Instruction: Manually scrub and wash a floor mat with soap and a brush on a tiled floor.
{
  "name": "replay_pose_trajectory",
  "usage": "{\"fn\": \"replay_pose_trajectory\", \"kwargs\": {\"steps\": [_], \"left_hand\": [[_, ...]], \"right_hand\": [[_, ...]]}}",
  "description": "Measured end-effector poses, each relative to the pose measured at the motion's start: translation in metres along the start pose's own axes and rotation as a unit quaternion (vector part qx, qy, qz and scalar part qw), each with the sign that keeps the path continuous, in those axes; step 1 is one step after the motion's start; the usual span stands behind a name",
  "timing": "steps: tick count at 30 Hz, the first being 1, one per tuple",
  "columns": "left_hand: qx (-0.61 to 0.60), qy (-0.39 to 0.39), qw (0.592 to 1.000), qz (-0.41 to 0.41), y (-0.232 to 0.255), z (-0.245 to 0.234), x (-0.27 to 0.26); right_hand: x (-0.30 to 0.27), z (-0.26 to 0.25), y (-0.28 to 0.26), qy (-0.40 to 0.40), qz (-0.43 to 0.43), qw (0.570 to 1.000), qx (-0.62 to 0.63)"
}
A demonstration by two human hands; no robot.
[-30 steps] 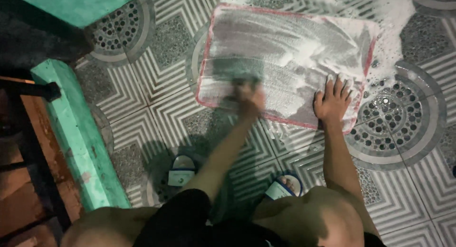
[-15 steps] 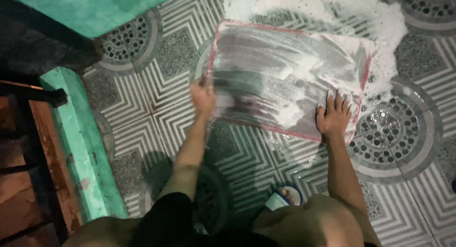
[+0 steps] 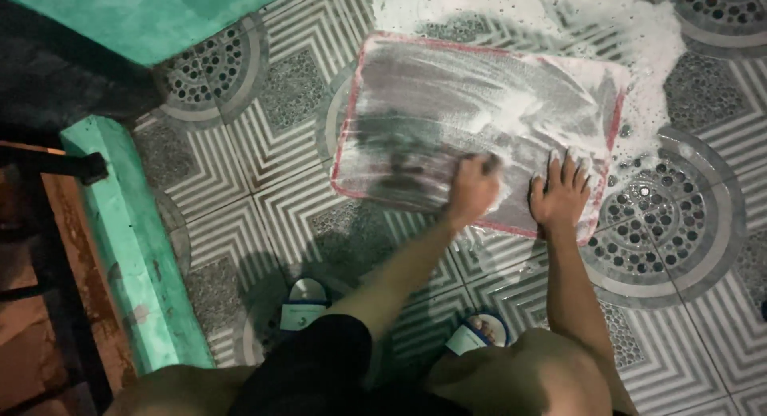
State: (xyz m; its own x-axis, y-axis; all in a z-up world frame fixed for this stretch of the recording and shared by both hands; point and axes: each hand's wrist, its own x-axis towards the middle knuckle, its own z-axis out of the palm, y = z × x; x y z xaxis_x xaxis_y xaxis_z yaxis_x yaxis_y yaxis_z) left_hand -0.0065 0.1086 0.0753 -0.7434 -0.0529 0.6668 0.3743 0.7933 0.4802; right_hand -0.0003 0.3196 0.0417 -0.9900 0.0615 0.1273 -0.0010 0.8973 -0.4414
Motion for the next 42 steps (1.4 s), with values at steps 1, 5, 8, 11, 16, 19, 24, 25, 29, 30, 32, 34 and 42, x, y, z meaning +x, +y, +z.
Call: {"fn": "replay_pose_trajectory", "kwargs": {"steps": [1, 5, 8, 11, 16, 19, 24, 25, 29, 30, 32, 34, 42], "left_hand": [[0.025, -0.013, 0.998, 0.053, 0.010, 0.000, 0.002], [-0.067, -0.204, 0.968, -0.132, 0.024, -0.037, 0.049], [-0.158, -0.194, 0.945, -0.210, -0.071, -0.044, 0.048], [-0.069, -0.231, 0.911, -0.336, -0.137, -0.096, 0.070], [0.219, -0.067, 0.964, -0.132, -0.236, -0.137, 0.033], [0.309, 0.002, 0.948, -0.072, -0.219, -0.110, 0.028], [0.178, 0.033, 0.982, -0.051, -0.111, -0.002, 0.024], [0.129, 0.033, 0.990, -0.042, -0.097, 0.026, 0.007], [0.086, -0.076, 0.993, 0.028, -0.018, 0.060, 0.009], [0.087, -0.075, 0.993, 0.032, -0.027, 0.052, 0.016], [0.016, -0.109, 0.993, 0.039, -0.046, 0.035, 0.029], [-0.003, -0.112, 0.991, 0.072, -0.123, 0.019, 0.034], [0.118, -0.022, 0.992, -0.049, -0.270, -0.071, 0.051]], "right_hand": [[-0.001, 0.000, 0.001, -0.003, 0.003, 1.000, 0.002], [-0.001, -0.003, 0.004, 0.008, -0.013, 1.000, 0.004], [-0.005, -0.003, 0.007, 0.020, -0.023, 0.999, 0.017], [-0.010, -0.007, 0.011, 0.029, -0.040, 0.999, 0.006], [-0.005, -0.007, 0.010, 0.014, -0.021, 0.999, 0.028], [-0.006, -0.001, 0.009, -0.002, -0.003, 1.000, 0.028], [-0.003, 0.003, 0.012, 0.011, -0.002, 1.000, -0.019], [-0.004, 0.001, 0.009, 0.002, 0.008, 1.000, -0.008], [-0.009, -0.002, 0.011, 0.017, 0.001, 1.000, 0.007], [-0.008, -0.002, 0.014, 0.020, 0.001, 1.000, 0.009], [-0.005, 0.001, 0.020, 0.015, -0.012, 1.000, 0.020], [-0.004, -0.003, 0.017, 0.018, -0.006, 1.000, 0.011], [0.017, 0.015, 0.032, 0.041, 0.011, 0.999, -0.011]]}}
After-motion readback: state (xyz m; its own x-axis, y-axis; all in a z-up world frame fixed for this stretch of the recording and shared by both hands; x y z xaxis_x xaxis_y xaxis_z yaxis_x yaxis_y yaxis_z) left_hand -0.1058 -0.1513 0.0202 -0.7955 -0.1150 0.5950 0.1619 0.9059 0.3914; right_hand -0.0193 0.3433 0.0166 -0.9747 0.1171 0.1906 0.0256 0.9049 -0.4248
